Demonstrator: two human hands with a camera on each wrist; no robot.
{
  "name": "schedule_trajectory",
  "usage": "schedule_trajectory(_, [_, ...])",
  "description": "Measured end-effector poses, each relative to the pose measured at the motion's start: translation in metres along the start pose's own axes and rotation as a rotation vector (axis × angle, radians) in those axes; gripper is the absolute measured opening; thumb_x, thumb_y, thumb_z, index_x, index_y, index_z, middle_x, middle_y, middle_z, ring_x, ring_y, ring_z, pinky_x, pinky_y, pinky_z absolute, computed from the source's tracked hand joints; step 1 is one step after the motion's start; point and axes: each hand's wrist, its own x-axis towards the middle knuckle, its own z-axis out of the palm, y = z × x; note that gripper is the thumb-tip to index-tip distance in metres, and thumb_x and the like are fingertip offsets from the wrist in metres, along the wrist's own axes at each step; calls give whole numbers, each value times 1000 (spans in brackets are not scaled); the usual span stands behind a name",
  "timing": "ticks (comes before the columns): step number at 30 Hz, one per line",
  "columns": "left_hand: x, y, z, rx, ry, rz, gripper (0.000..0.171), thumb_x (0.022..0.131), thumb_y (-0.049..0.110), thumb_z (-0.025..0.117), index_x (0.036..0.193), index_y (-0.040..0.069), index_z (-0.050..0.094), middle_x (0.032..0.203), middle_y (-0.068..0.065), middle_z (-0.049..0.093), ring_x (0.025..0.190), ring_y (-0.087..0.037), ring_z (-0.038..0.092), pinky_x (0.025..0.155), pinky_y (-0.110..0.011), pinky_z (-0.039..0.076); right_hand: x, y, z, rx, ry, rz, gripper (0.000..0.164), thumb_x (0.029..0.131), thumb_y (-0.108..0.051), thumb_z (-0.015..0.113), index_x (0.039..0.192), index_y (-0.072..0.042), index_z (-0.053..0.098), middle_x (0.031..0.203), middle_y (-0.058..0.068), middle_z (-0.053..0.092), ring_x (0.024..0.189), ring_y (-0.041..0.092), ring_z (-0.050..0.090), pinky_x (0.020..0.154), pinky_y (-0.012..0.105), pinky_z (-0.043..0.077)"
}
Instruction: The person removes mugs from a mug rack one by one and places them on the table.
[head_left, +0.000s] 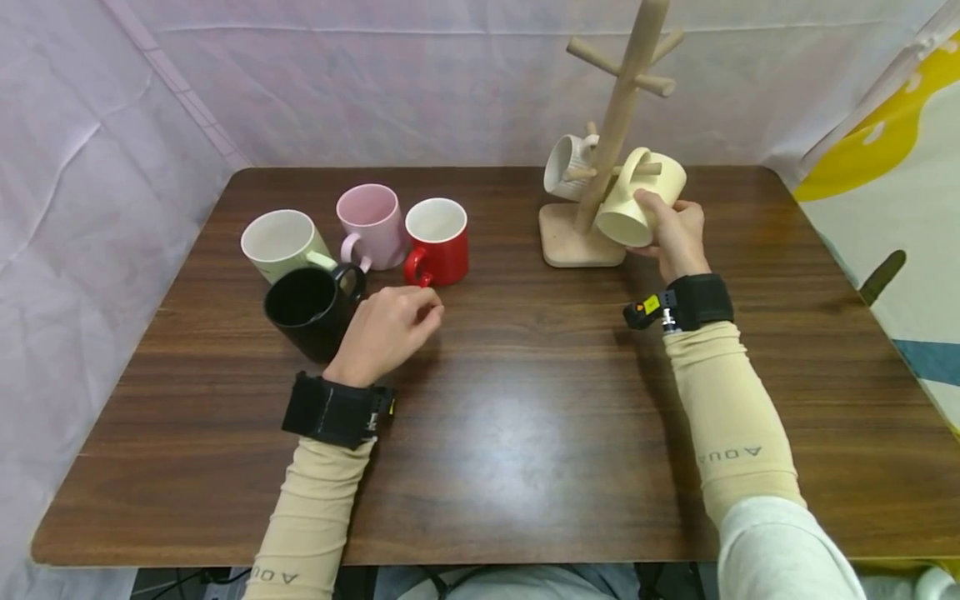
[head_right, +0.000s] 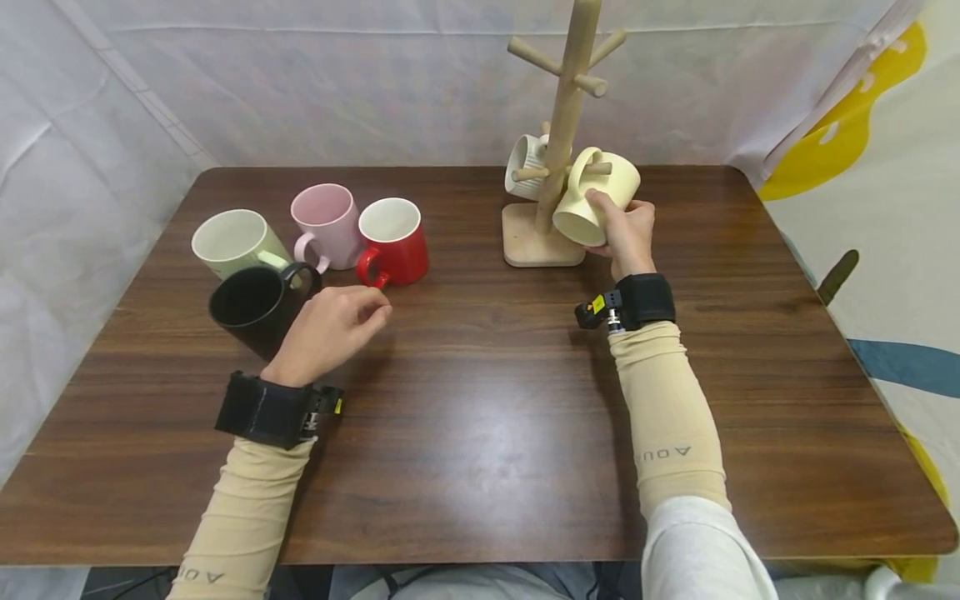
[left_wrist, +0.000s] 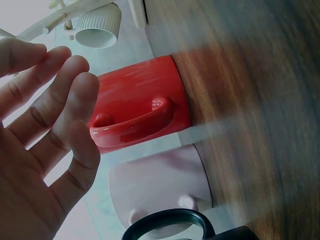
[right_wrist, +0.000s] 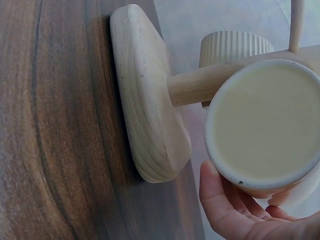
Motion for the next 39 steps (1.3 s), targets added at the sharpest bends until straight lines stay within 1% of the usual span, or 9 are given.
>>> schedule_trajectory(3, [-1,0,0,-2,-6,-5,11,94,10,67,97,5,76,82,-8,72,68,-22,61,63,-36,54,-1,-1,0,3,10,4,59,89,-30,76,123,-8,34,116,9,47,76,11,66,61,33,59])
schedule_trajectory(8, [-1,0,0,-3,-6,-10,11,94,10,67,97,6,76,83,-7,72,68,-22,61,63,-36,54,-1,-2,-1,22,6,-6,52,89,-28,76,117,-9,37,115,10,50,76,12,66,61,34,59])
schedule_trajectory(11, [0,-1,-1,3,4,-4,11,94,10,66,96,6,76,82,-7,72,68,-22,61,62,-36,54,-2,-4,-1,38,3,-5,51,89,-27,76,116,-9,37,115,10,50,76,12,66,62,34,60])
schedule_trajectory(16, [3,1,-2,18,28,20,12,95,10,64,95,7,75,81,-6,71,69,-22,61,62,-38,54,-1,-3,-4,55,12,0,53,89,-27,76,117,-8,36,116,10,49,75,12,67,61,34,60])
schedule_trajectory(21, [2,1,-3,22,31,20,11,94,10,65,94,6,76,81,-7,71,68,-23,62,62,-38,54,-2,-3,-7,50,20,-3,58,89,-28,77,121,-8,33,117,9,46,74,12,67,60,33,59])
schedule_trajectory(25, [2,1,-3,19,34,24,11,94,10,65,94,6,75,81,-7,71,68,-23,61,61,-38,54,-3,-3,-10,45,26,-12,60,89,-29,76,123,-8,31,118,9,45,77,12,66,60,32,59])
schedule_trajectory(32, [3,-1,-4,26,29,32,11,94,10,65,94,6,75,81,-7,71,68,-23,62,61,-38,54,-4,-3,-12,84,31,-24,55,89,-27,76,120,-10,33,119,8,45,79,13,66,58,32,59])
schedule_trajectory(37, [3,-2,-4,35,33,39,12,94,10,64,94,6,76,82,-7,72,69,-24,63,62,-40,55,-4,-4,-14,97,33,-34,57,89,-27,76,122,-10,33,120,7,44,90,15,63,59,32,59])
schedule_trajectory(39, [3,-3,-4,34,30,36,12,94,10,65,94,6,76,82,-8,72,69,-23,63,62,-39,55,-3,-4,-15,105,33,-37,55,89,-26,76,120,-10,33,120,7,44,93,16,61,59,33,59])
